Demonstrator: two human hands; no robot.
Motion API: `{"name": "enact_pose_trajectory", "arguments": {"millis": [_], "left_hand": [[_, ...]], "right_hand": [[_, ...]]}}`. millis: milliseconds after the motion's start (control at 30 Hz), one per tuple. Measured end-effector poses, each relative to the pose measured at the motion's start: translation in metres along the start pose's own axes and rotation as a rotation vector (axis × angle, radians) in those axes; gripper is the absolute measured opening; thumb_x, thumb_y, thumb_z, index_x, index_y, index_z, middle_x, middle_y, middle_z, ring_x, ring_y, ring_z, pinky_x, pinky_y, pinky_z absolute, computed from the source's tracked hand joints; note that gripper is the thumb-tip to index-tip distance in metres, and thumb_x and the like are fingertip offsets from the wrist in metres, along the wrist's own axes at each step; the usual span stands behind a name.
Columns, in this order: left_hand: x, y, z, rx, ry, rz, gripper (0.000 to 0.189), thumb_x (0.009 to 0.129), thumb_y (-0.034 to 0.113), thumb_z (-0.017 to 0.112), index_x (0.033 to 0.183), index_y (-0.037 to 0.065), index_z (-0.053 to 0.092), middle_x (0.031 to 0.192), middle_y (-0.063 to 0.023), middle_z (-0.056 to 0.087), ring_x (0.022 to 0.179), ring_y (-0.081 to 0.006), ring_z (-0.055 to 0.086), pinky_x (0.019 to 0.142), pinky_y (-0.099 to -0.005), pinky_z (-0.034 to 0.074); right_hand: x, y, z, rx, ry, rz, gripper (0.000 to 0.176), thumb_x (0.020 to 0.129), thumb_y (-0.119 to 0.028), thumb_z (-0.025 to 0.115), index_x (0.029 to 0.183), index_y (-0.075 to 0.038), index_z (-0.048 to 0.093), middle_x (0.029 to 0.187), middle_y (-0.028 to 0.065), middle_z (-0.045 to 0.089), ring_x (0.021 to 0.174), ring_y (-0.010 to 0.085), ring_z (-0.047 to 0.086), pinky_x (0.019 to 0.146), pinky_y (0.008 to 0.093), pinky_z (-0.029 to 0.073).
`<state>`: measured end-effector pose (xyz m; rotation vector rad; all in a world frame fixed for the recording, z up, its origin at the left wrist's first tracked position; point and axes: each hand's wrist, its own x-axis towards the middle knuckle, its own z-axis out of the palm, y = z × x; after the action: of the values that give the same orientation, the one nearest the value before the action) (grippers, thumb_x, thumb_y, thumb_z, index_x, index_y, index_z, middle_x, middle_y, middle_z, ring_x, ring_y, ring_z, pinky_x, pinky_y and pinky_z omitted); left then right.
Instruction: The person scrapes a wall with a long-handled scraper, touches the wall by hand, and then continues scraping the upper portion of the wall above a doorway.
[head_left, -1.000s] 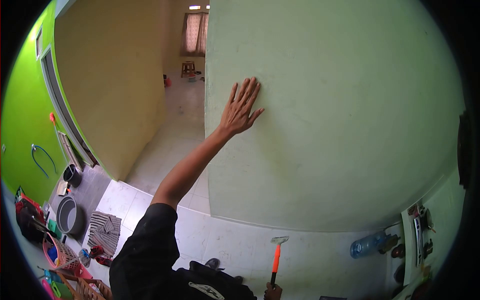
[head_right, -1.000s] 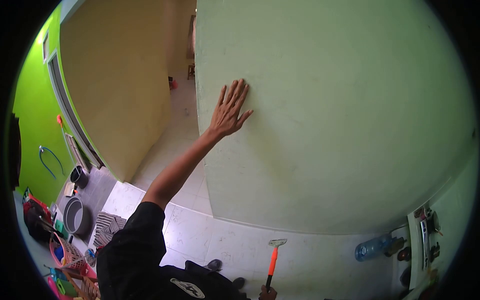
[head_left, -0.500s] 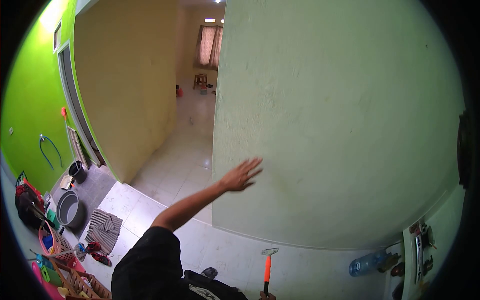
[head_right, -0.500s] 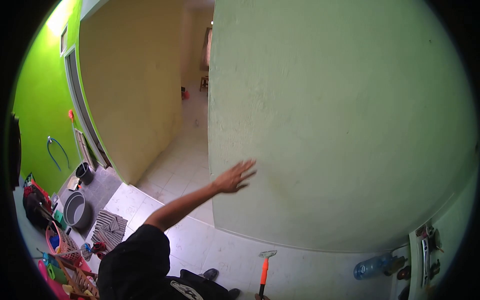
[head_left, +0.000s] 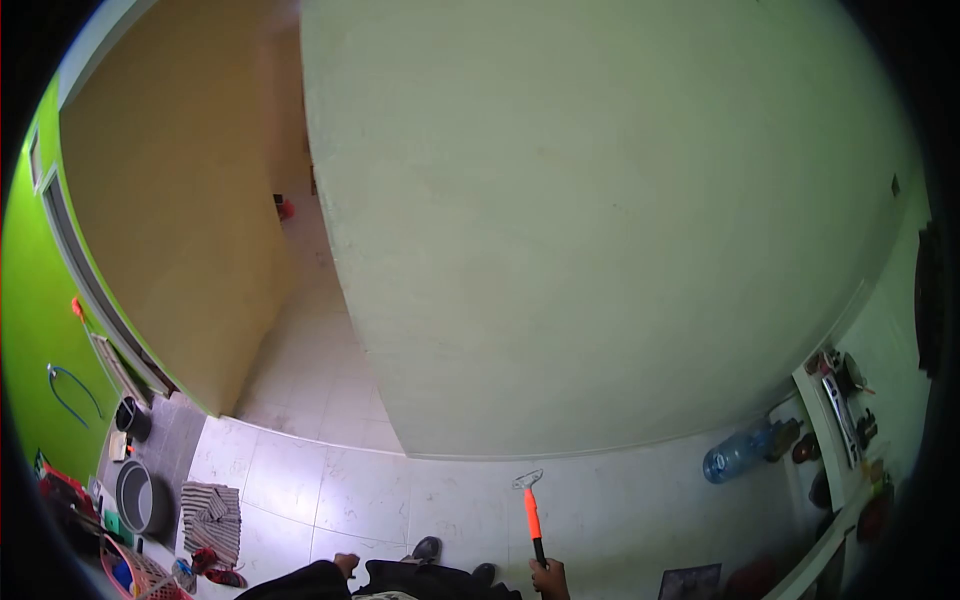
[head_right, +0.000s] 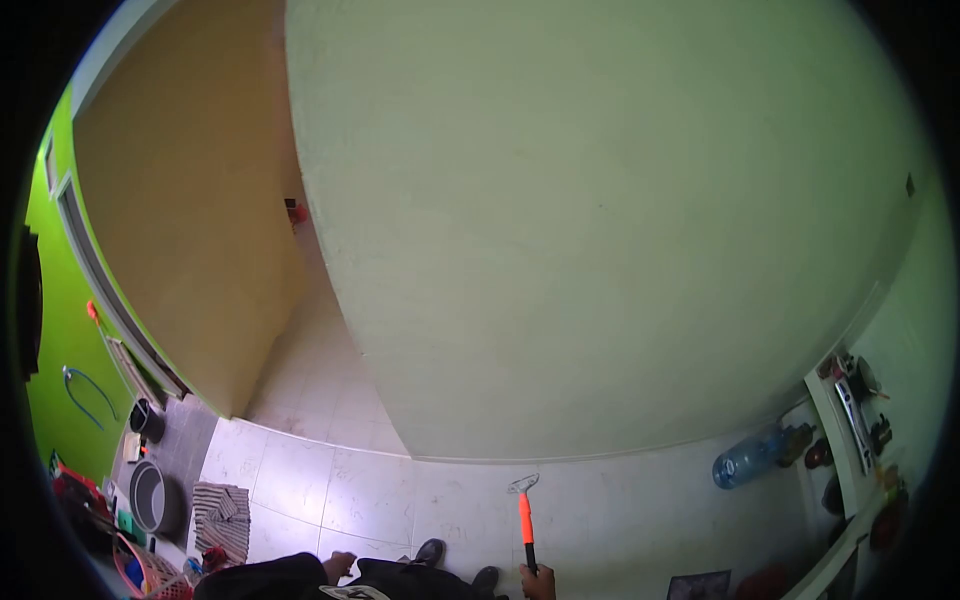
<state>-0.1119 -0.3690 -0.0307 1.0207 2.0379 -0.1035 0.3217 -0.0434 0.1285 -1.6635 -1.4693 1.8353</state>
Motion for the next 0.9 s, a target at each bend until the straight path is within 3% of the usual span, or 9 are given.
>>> {"name": "enact_pose_trajectory", "arguments": {"millis": [100,233,267,333,367,433,633,733,900], "left_hand": [[-0.037,0.004,0.038,-1.410,0.046,-0.774,0.022,0.089,0.028,0.070,0.102,0.012,0.066,0.086,-0.0023,0.068,0.080,-0.0222,0.069,0.065,-0.0425,0.057],[-0.031,-0.008,0.034,-0.069,0.014,-0.224,0.037,0.076,0.019,0.080,0.109,0.020,0.063,0.095,-0.0054,0.072,0.090,-0.0275,0.071,0.068,-0.0456,0.053],[-0.035,-0.011,0.034,0.237,0.206,-0.028,0.035,0.077,0.019,0.079,0.108,0.019,0.062,0.090,-0.0071,0.071,0.088,-0.0297,0.070,0.069,-0.0464,0.053],[-0.011,-0.006,0.020,-0.037,0.316,-0.168,0.010,0.085,0.024,0.067,0.085,0.015,0.062,0.086,-0.0095,0.068,0.080,-0.0291,0.068,0.065,-0.0468,0.054],[-0.003,-0.010,0.023,-0.825,0.380,-0.221,0.015,0.089,0.026,0.063,0.085,0.011,0.064,0.083,-0.0089,0.064,0.077,-0.0238,0.063,0.066,-0.0433,0.057],[-0.003,0.016,-0.004,-1.357,0.385,-0.384,0.023,0.090,0.026,0.063,0.098,0.005,0.069,0.082,-0.0072,0.060,0.077,-0.0191,0.059,0.069,-0.0404,0.059],[-0.012,0.050,-0.047,-1.236,0.386,-0.306,0.036,0.094,0.026,0.065,0.118,0.000,0.066,0.090,-0.0058,0.061,0.082,-0.0186,0.060,0.073,-0.0416,0.059],[-0.015,0.047,-0.036,-1.251,0.312,-0.320,0.038,0.094,0.026,0.066,0.121,0.000,0.065,0.097,-0.0080,0.064,0.087,-0.0213,0.063,0.075,-0.0432,0.060],[-0.020,0.047,-0.013,-1.163,0.217,-0.406,0.042,0.093,0.026,0.066,0.126,-0.001,0.062,0.111,-0.0142,0.068,0.100,-0.0278,0.067,0.080,-0.0469,0.059]], "right_hand": [[0.009,0.006,-0.001,-0.047,0.015,0.014,0.029,0.089,-0.027,0.072,0.086,0.000,0.063,0.058,0.0043,0.056,0.045,0.0138,0.055,0.042,0.0318,0.044],[0.030,0.028,0.003,-0.169,0.024,-0.010,0.027,0.090,-0.028,0.072,0.079,-0.005,0.062,0.057,0.0020,0.054,0.046,0.0126,0.054,0.042,0.0324,0.044],[0.031,0.029,0.003,-0.209,0.027,-0.021,0.027,0.091,-0.027,0.071,0.079,-0.004,0.062,0.057,0.0025,0.055,0.046,0.0133,0.055,0.042,0.0326,0.045],[0.028,0.016,0.005,-0.235,0.031,-0.049,0.032,0.090,-0.030,0.071,0.079,-0.001,0.063,0.059,0.0084,0.060,0.050,0.0190,0.060,0.047,0.0364,0.048],[0.020,0.009,0.004,-0.248,0.053,-0.067,0.037,0.089,-0.034,0.071,0.079,0.001,0.064,0.060,0.0133,0.063,0.053,0.0244,0.065,0.051,0.0403,0.050],[0.027,0.026,0.006,-0.250,0.099,-0.142,0.036,0.088,-0.033,0.072,0.082,0.002,0.066,0.064,0.0157,0.064,0.059,0.0272,0.067,0.056,0.0417,0.051],[0.021,0.038,0.010,-0.138,0.127,-0.030,0.038,0.087,-0.035,0.073,0.086,0.003,0.068,0.070,0.0187,0.067,0.065,0.0310,0.068,0.061,0.0429,0.051],[0.024,0.067,0.008,-0.108,0.198,-0.152,0.026,0.091,-0.026,0.071,0.085,-0.001,0.063,0.057,0.0025,0.056,0.043,0.0113,0.053,0.040,0.0305,0.041],[0.001,0.081,-0.009,0.038,0.242,0.008,0.024,0.091,-0.024,0.071,0.087,-0.001,0.064,0.058,0.0024,0.055,0.044,0.0110,0.052,0.039,0.0302,0.041]]}}
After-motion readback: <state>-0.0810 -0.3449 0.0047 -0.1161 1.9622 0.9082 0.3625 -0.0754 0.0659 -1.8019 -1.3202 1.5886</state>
